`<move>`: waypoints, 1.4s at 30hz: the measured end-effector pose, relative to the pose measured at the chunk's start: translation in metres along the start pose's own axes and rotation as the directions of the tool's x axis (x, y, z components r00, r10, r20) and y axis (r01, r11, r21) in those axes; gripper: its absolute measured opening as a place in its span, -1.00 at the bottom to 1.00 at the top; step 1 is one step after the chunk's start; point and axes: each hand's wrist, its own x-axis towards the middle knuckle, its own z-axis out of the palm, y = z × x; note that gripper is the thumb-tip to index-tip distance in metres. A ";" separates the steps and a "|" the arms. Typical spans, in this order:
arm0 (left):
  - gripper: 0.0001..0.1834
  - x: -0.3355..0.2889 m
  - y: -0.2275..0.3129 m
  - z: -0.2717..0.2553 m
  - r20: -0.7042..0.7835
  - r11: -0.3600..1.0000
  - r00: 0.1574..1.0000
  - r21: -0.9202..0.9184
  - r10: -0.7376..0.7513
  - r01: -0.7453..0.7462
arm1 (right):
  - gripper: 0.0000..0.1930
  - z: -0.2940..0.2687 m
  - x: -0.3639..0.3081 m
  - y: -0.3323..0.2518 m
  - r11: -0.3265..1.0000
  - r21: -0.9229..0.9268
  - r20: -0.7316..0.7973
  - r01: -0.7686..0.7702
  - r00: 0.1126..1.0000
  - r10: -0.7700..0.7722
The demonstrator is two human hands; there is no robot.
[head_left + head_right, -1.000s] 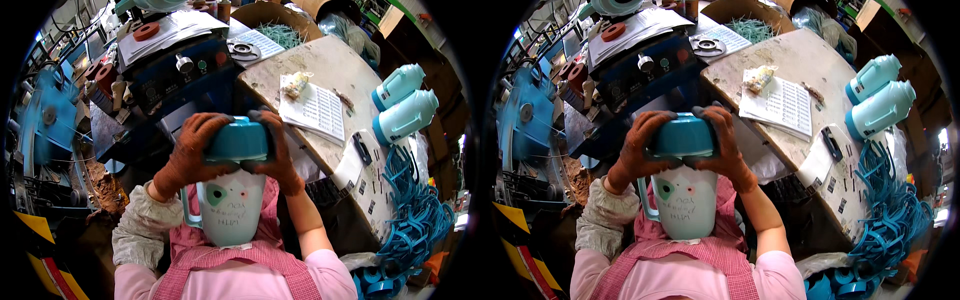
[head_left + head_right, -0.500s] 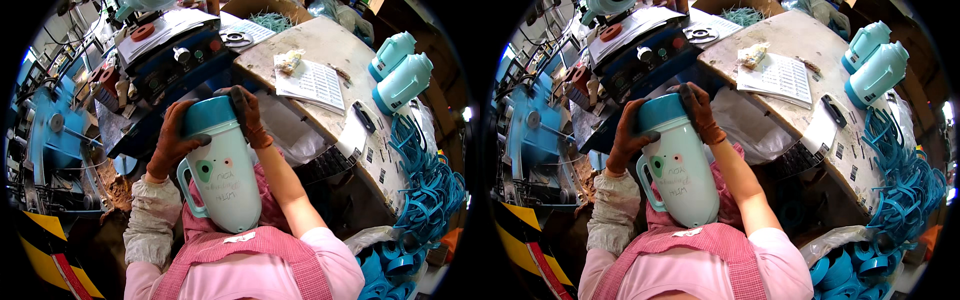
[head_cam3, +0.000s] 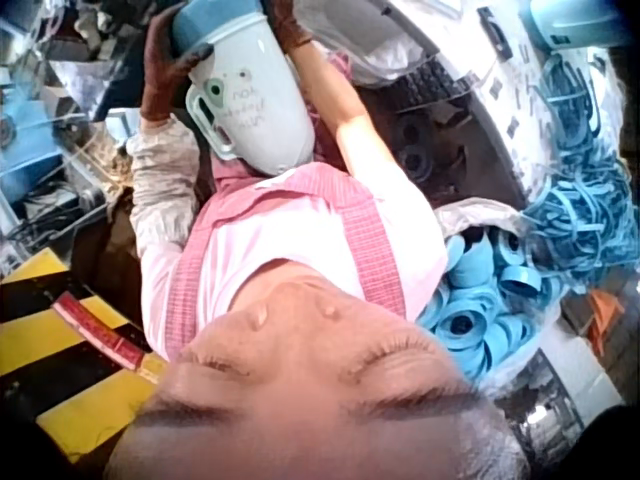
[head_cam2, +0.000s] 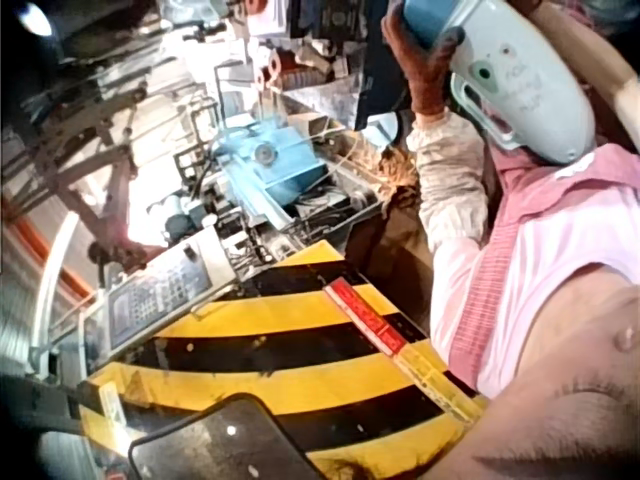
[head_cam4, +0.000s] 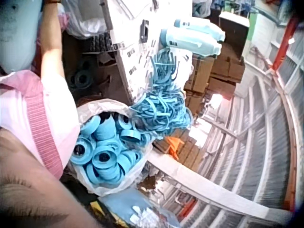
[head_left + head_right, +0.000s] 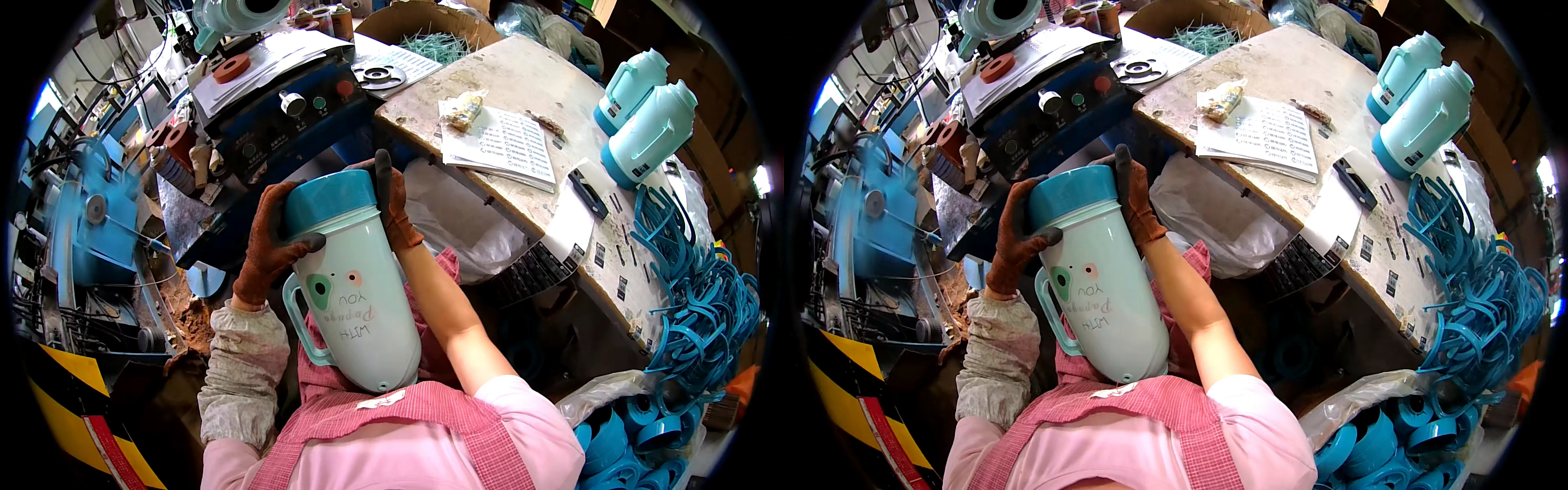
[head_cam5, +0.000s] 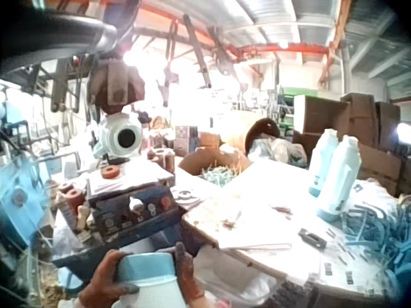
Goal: The person assembles light blue plastic jugs by attaching lids and handles. They pick up a jug body, screw on a lid, and then attach a handle, repeating this process for multiple units. The finished jugs are placed on a nearby table.
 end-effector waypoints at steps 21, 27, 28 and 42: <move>-0.33 0.027 -0.002 0.024 0.073 0.829 0.996 0.559 -0.045 -0.003 | -0.69 0.024 -0.008 -0.008 0.368 -0.789 0.251 0.492 0.805 -0.538; -0.28 0.043 -0.010 0.046 0.122 0.644 0.992 0.761 -0.021 -0.080 | -0.71 0.010 0.001 0.005 0.392 -0.814 0.182 0.428 0.830 -0.527; -0.28 0.046 -0.009 0.046 0.123 0.635 0.990 0.771 -0.072 -0.049 | -0.77 0.006 0.005 0.008 0.387 -0.806 0.178 0.447 0.808 -0.561; -0.71 -0.056 -0.017 0.055 0.423 0.428 0.830 0.716 0.364 -0.552 | -0.77 -0.518 -0.169 -0.248 0.866 -0.487 -0.852 0.113 -0.283 -0.441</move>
